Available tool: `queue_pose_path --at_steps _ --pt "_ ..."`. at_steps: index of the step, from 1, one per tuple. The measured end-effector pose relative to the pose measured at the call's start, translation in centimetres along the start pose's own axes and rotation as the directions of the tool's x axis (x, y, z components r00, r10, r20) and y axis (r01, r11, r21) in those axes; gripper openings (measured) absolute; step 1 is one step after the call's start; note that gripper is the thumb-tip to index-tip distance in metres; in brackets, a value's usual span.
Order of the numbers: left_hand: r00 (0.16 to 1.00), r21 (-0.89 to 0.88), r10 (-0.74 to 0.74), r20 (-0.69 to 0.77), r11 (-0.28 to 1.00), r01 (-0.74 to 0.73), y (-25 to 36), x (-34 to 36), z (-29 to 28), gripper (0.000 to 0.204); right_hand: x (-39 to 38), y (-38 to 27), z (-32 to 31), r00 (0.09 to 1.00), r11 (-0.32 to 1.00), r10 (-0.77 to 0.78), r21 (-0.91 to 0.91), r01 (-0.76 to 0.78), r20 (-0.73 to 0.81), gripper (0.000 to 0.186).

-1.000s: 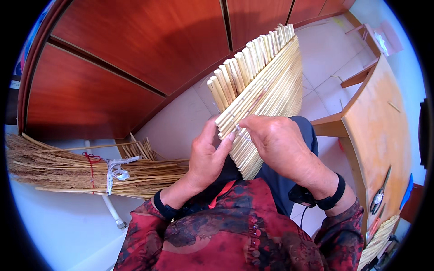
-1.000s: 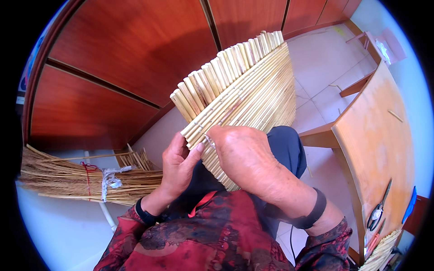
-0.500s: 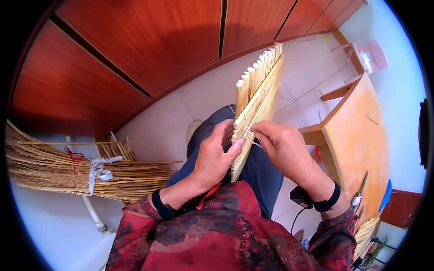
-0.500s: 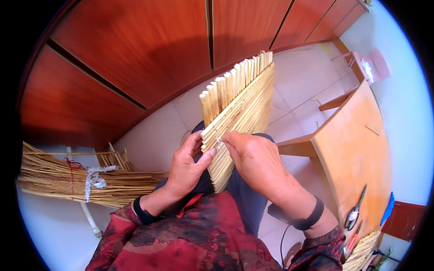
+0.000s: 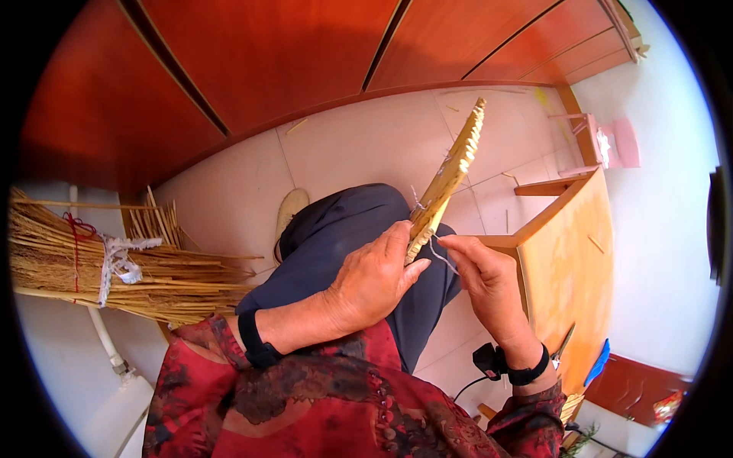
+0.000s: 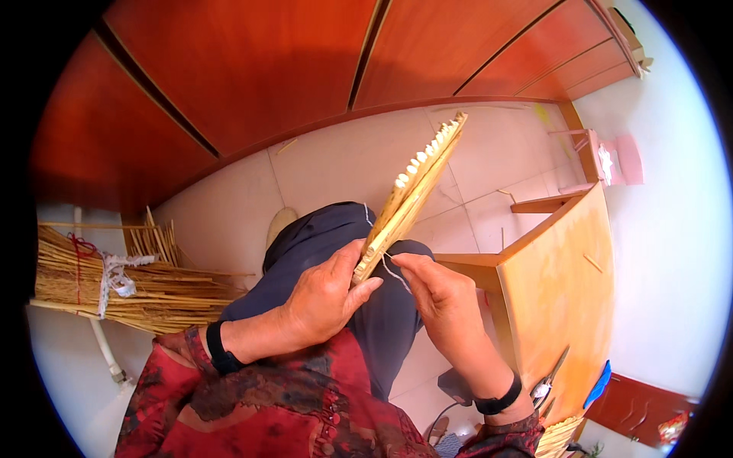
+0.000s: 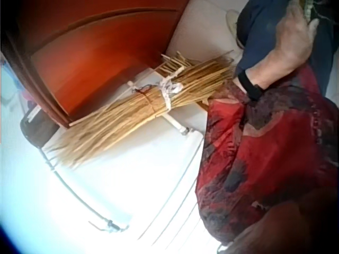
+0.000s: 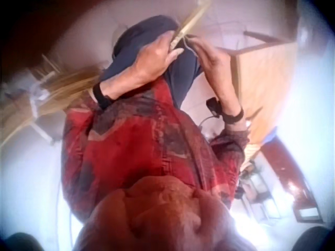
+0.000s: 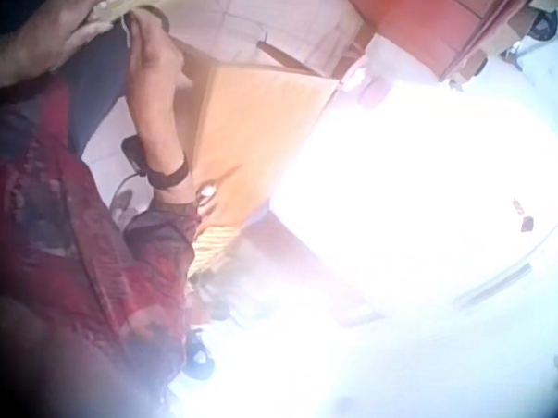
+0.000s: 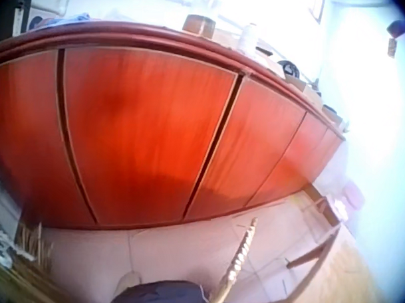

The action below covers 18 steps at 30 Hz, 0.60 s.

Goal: The person weaves a straw mat by hand, threading string through dried stalks and trimming the edges with scissors.

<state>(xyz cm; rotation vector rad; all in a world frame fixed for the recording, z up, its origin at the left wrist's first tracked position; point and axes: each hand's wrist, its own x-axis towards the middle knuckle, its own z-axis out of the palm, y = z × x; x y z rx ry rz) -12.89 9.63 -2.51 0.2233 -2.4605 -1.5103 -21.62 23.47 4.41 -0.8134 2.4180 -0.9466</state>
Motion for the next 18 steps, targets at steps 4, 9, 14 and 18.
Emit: queue_pose_path --at_steps 4,9,14,18 --pt "0.993 0.037 0.117 -0.031 0.993 -0.115 -0.7 0.0 0.7 0.042 -0.2 0.4 0.1 0.997 0.996 -0.076 -0.048 0.075 -0.024 0.016" --pt "0.986 0.038 0.156 -0.060 0.987 -0.154 -0.8 -0.1 0.8 0.046 -0.3 0.6 0.2 0.992 0.985 -0.109 -0.144 0.100 -0.060 0.018" --pt "0.975 0.123 0.220 -0.032 0.969 -0.215 -0.7 0.3 0.1 0.049 0.0 1.3 0.4 0.985 0.976 -0.161 -0.157 0.149 -0.067 0.018" --pt "0.973 0.149 0.226 -0.054 0.965 -0.216 -1.0 0.2 0.2 0.050 0.1 1.1 0.5 0.988 0.975 -0.149 -0.176 0.138 -0.051 0.018"
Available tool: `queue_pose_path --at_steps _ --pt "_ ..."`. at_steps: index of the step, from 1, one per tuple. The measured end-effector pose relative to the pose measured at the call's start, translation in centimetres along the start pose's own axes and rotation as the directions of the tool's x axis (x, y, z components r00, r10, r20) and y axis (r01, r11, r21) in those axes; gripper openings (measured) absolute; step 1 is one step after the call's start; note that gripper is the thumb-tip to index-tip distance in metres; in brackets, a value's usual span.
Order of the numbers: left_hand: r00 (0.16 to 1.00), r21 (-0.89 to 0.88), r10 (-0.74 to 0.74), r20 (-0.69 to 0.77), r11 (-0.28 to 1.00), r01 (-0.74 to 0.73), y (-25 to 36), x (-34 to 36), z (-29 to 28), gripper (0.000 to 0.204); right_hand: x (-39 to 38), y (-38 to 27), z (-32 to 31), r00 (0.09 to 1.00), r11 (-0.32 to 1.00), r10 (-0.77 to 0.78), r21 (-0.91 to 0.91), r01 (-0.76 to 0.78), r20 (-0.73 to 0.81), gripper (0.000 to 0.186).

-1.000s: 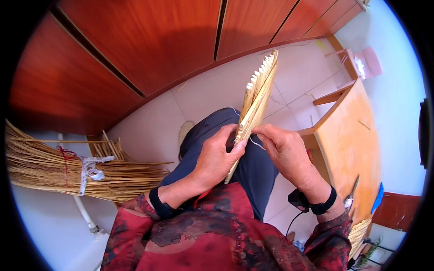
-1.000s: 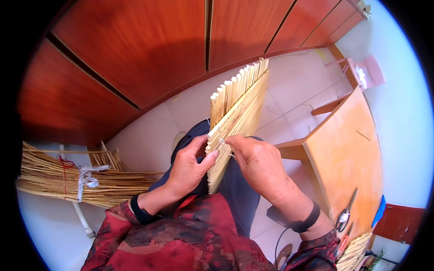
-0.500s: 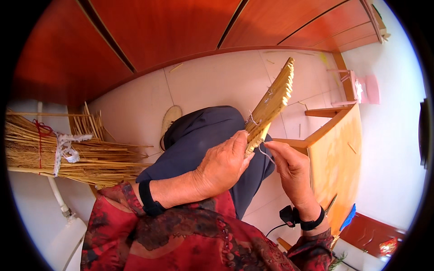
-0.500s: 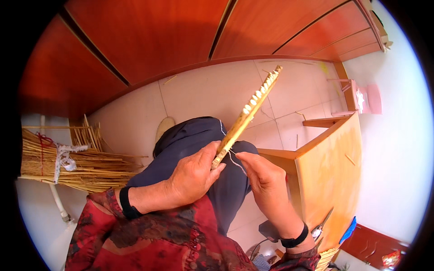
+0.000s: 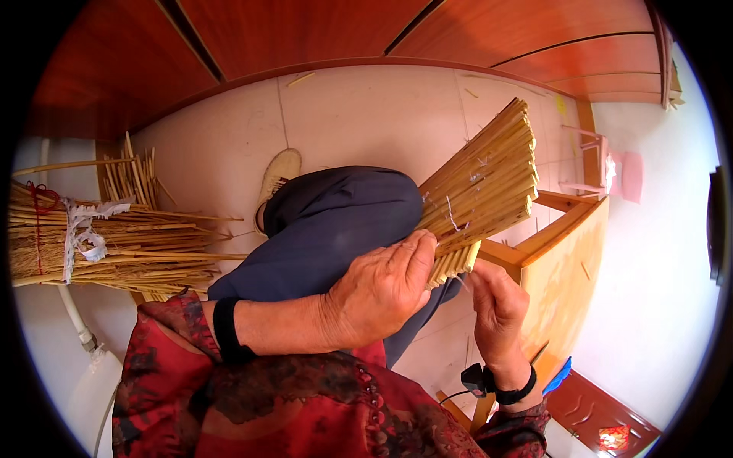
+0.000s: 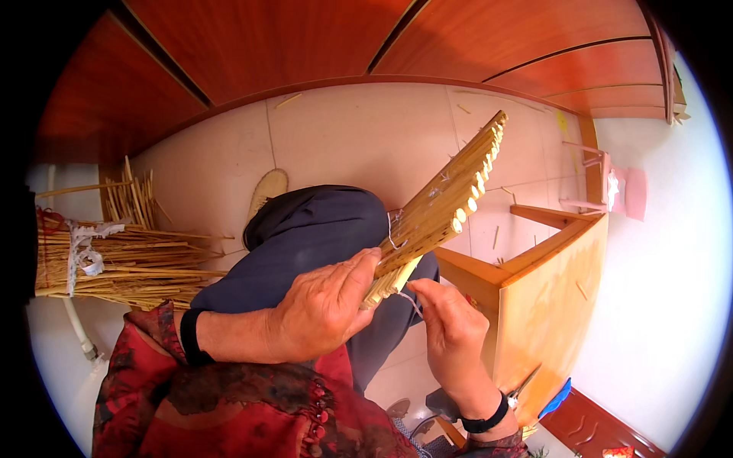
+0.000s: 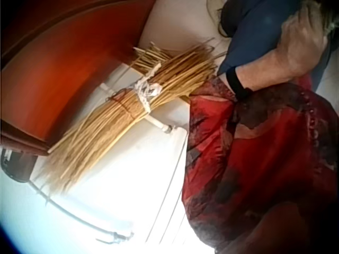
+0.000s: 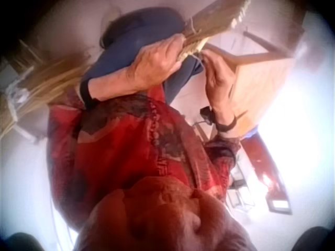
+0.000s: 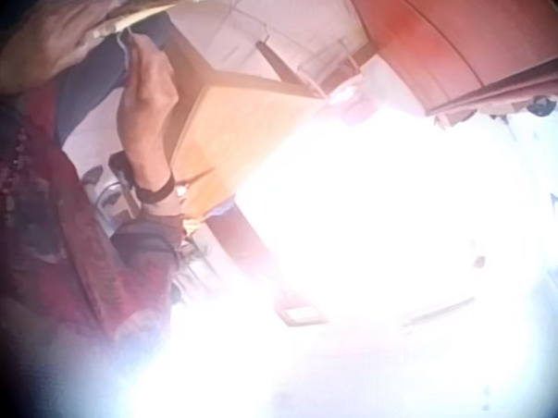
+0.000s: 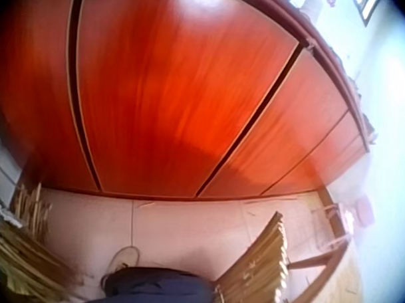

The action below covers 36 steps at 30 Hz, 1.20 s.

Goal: The person weaves a straw mat by hand, threading string through dried stalks and trimming the edges with scissors.

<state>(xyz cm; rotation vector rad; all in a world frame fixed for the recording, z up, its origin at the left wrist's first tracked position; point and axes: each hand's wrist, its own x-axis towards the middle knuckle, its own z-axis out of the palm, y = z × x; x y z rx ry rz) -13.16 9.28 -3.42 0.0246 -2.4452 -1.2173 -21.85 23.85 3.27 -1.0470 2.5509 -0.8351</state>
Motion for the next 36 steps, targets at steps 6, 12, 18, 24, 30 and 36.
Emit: queue_pose_path --at_steps 6,12,18,24,30,36 --pt "0.999 0.039 -0.006 0.041 0.999 0.005 -0.2 0.0 0.0 0.051 0.2 0.0 -0.2 0.999 0.999 0.031 0.024 -0.031 0.033 0.017" --pt "1.000 -0.051 -0.006 0.022 0.999 0.007 -0.3 0.1 -0.2 0.053 0.2 -0.4 -1.0 0.989 0.992 0.108 0.054 -0.114 0.104 0.018" --pt "0.996 -0.051 -0.008 0.089 0.999 0.013 -0.3 0.3 -0.2 0.053 0.0 -0.1 -1.2 0.997 1.000 0.007 0.013 -0.008 0.075 0.020" --pt "0.993 -0.026 -0.018 0.115 0.999 0.021 -0.1 0.3 -0.1 0.052 -0.1 0.3 -1.3 0.994 0.992 0.033 0.114 -0.046 0.107 0.021" --pt "0.995 -0.031 -0.016 0.097 0.999 0.020 -0.2 0.2 0.2 0.053 -0.1 0.9 -1.1 0.987 0.973 0.083 0.203 -0.110 0.135 0.021" --pt "0.997 -0.011 0.002 0.082 1.000 -0.001 -0.4 0.3 0.1 0.053 0.3 0.8 -0.9 0.989 0.972 0.062 0.217 -0.091 0.137 0.021"
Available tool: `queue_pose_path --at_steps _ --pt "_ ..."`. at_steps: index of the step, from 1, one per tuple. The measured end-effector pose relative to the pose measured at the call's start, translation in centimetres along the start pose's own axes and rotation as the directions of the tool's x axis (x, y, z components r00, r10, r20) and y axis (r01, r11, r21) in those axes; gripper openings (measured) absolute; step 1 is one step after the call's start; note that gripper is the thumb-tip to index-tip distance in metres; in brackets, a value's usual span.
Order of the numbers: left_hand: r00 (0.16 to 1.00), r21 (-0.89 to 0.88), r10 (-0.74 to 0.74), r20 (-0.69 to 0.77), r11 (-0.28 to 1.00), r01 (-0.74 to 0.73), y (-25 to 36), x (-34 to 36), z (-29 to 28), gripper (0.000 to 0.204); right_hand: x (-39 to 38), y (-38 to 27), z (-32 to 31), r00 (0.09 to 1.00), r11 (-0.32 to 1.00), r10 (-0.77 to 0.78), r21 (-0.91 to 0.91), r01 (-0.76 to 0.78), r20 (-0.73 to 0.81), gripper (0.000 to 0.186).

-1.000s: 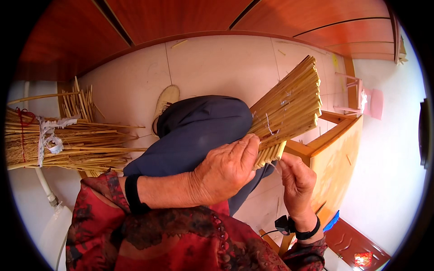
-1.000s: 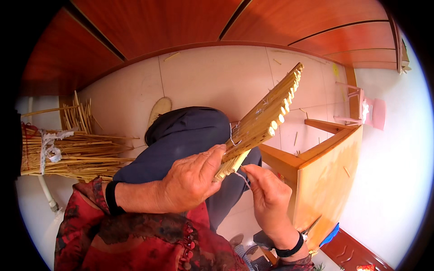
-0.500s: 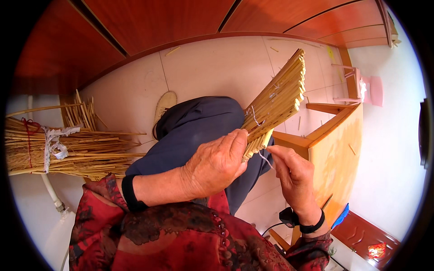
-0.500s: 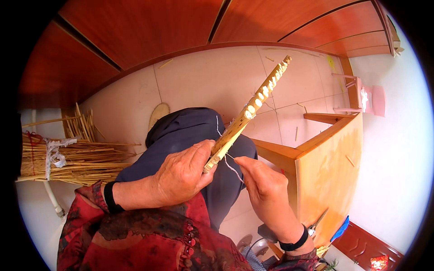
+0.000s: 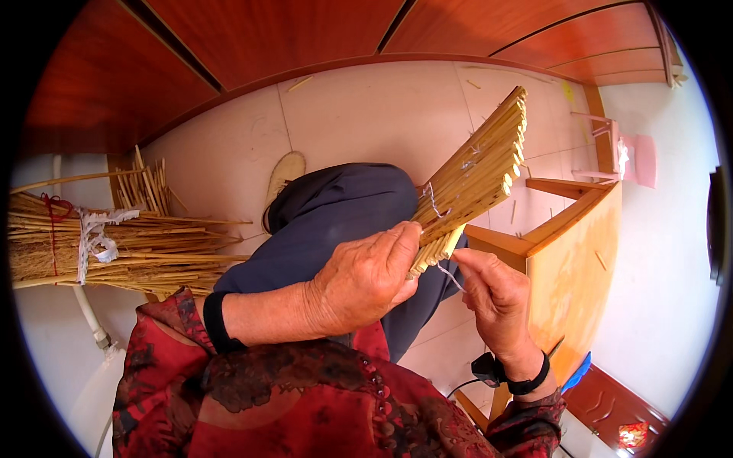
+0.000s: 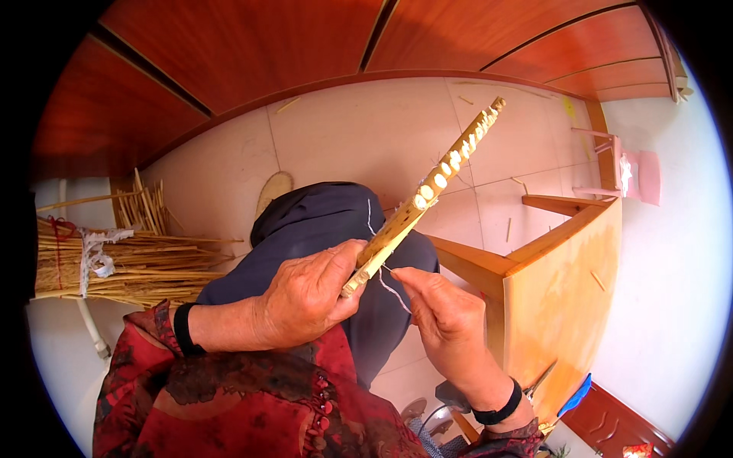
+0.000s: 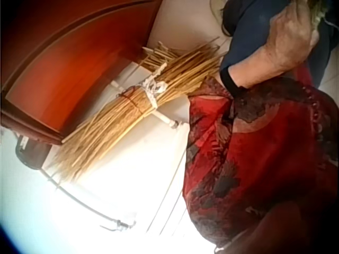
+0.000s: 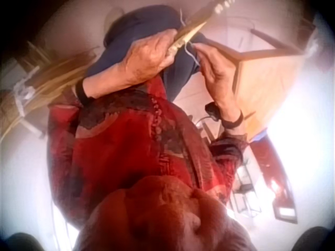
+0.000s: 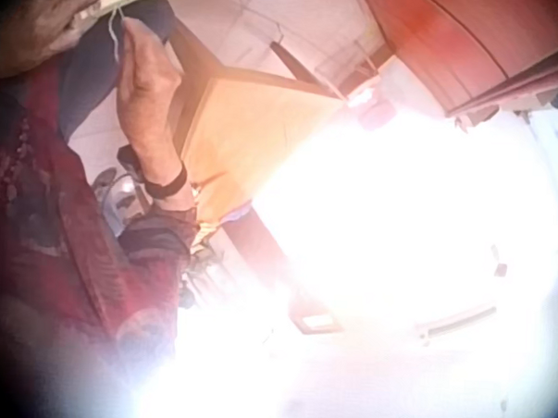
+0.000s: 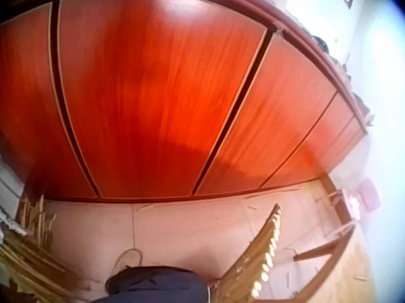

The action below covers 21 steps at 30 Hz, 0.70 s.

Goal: The person weaves a straw mat by hand, threading string through dried stalks and trimming the edges with scissors.

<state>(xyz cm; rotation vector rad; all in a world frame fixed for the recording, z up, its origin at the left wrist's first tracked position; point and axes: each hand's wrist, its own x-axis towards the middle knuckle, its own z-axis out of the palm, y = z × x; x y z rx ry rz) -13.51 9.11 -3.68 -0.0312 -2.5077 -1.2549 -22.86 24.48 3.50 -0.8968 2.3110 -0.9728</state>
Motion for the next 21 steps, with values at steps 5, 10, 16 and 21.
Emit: queue_pose_path --at_steps 5,10,16,21 --pt "0.999 -0.027 -0.020 0.046 0.999 0.021 -0.04 -0.03 -0.09 0.055 0.53 -0.12 -0.04 1.000 1.000 -0.015 -0.011 0.015 0.017 0.020" --pt "0.999 -0.022 -0.014 0.029 1.000 0.014 -0.07 -0.05 -0.06 0.055 0.54 0.07 0.17 1.000 1.000 -0.013 0.014 0.013 -0.002 0.020" --pt "1.000 0.011 -0.001 0.012 1.000 0.001 0.04 0.01 -0.17 0.056 0.61 -0.12 0.39 1.000 1.000 0.001 0.004 -0.001 0.002 0.020" --pt "1.000 0.011 0.015 0.002 1.000 -0.015 -0.07 0.04 -0.20 0.058 0.82 0.24 0.49 1.000 0.998 -0.003 0.059 0.004 -0.012 0.019"
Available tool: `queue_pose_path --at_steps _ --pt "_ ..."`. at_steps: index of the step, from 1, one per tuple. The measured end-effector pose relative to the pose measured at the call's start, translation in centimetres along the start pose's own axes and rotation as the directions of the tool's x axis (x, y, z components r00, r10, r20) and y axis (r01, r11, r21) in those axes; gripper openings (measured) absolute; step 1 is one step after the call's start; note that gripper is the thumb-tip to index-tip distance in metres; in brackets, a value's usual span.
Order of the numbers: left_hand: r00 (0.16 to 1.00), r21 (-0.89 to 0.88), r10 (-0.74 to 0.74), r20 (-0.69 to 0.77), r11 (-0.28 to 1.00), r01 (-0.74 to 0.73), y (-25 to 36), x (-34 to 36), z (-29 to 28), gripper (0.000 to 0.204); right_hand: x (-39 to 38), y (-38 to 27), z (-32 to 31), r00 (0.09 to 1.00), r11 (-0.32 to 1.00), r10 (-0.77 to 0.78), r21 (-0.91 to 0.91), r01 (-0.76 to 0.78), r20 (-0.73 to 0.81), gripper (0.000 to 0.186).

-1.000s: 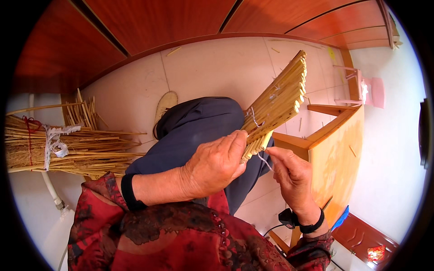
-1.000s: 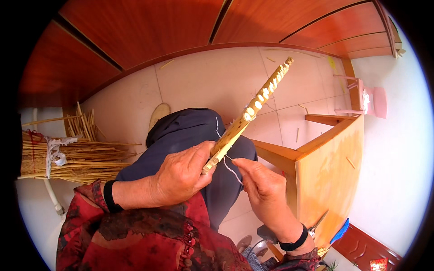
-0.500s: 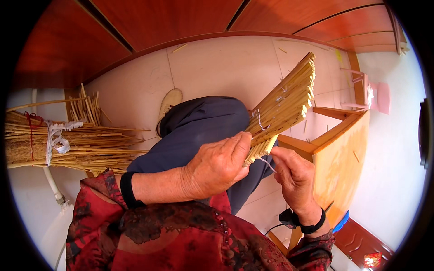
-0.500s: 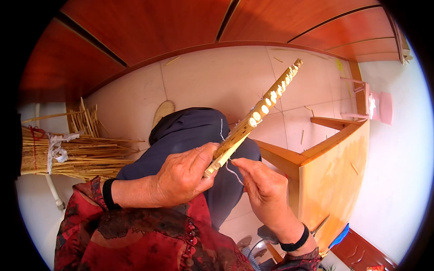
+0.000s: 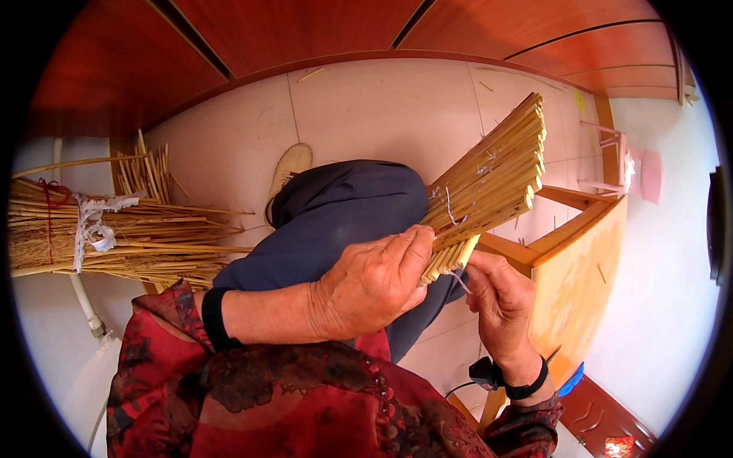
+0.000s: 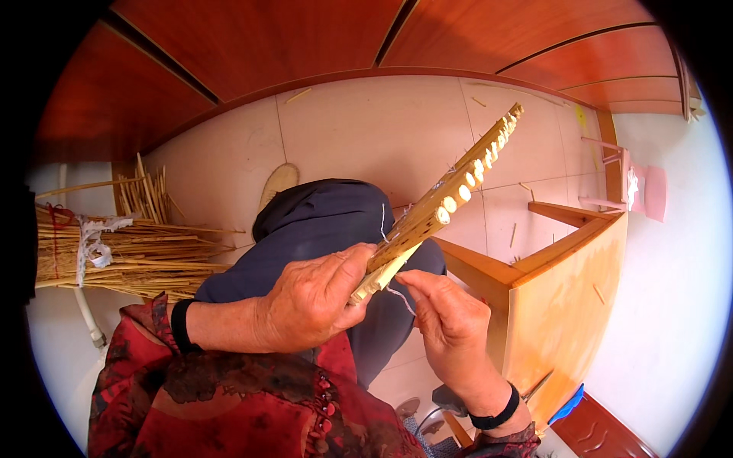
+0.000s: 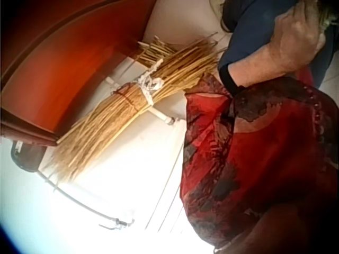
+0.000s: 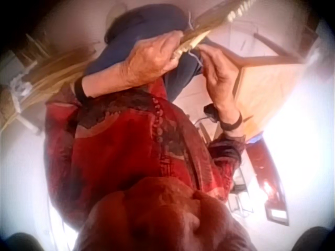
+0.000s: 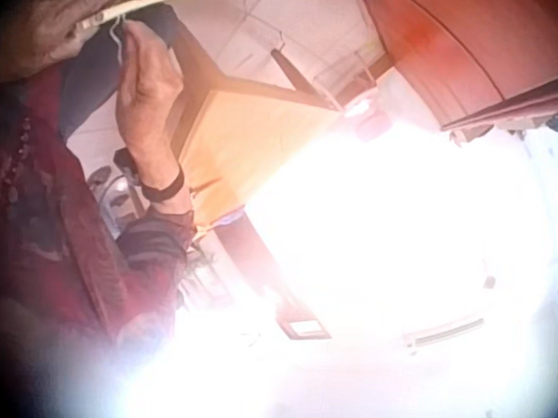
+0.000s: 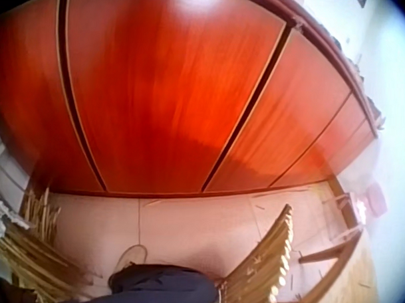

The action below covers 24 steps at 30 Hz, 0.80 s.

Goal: The person weaves a straw mat by hand, threading string through dried stalks and trimming the edges with scissors.

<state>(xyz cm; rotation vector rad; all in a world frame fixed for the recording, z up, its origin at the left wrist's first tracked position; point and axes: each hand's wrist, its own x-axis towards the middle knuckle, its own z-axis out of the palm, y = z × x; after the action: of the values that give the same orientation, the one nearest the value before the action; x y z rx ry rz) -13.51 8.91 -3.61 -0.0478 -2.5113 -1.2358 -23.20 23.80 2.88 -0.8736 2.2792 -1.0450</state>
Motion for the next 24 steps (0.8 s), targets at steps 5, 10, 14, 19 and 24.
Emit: queue_pose_path --at_steps 5,10,14,19,24 --pt "1.000 -0.009 -0.002 -0.004 1.000 0.002 -0.1 0.1 0.0 0.058 0.1 0.0 0.1 1.000 1.000 0.001 0.017 -0.001 -0.001 0.020" --pt "1.000 0.006 0.029 -0.011 1.000 -0.029 -0.1 0.0 0.0 0.057 1.0 -1.0 0.3 0.999 0.998 0.010 -0.058 -0.008 0.034 0.008" --pt "1.000 0.019 0.024 -0.003 1.000 -0.024 -0.2 0.0 0.0 0.055 1.3 -1.7 0.8 0.991 0.990 0.132 0.041 -0.132 0.011 0.002" --pt "1.000 -0.031 -0.005 -0.008 1.000 0.005 -0.4 0.0 0.1 0.053 1.8 -2.4 1.1 0.942 0.916 0.336 0.235 -0.326 -0.002 0.009" --pt "0.995 -0.086 -0.086 0.045 0.992 0.089 0.2 0.9 -0.4 0.042 1.2 -1.3 1.1 0.963 0.919 0.269 0.306 -0.249 -0.022 0.014"
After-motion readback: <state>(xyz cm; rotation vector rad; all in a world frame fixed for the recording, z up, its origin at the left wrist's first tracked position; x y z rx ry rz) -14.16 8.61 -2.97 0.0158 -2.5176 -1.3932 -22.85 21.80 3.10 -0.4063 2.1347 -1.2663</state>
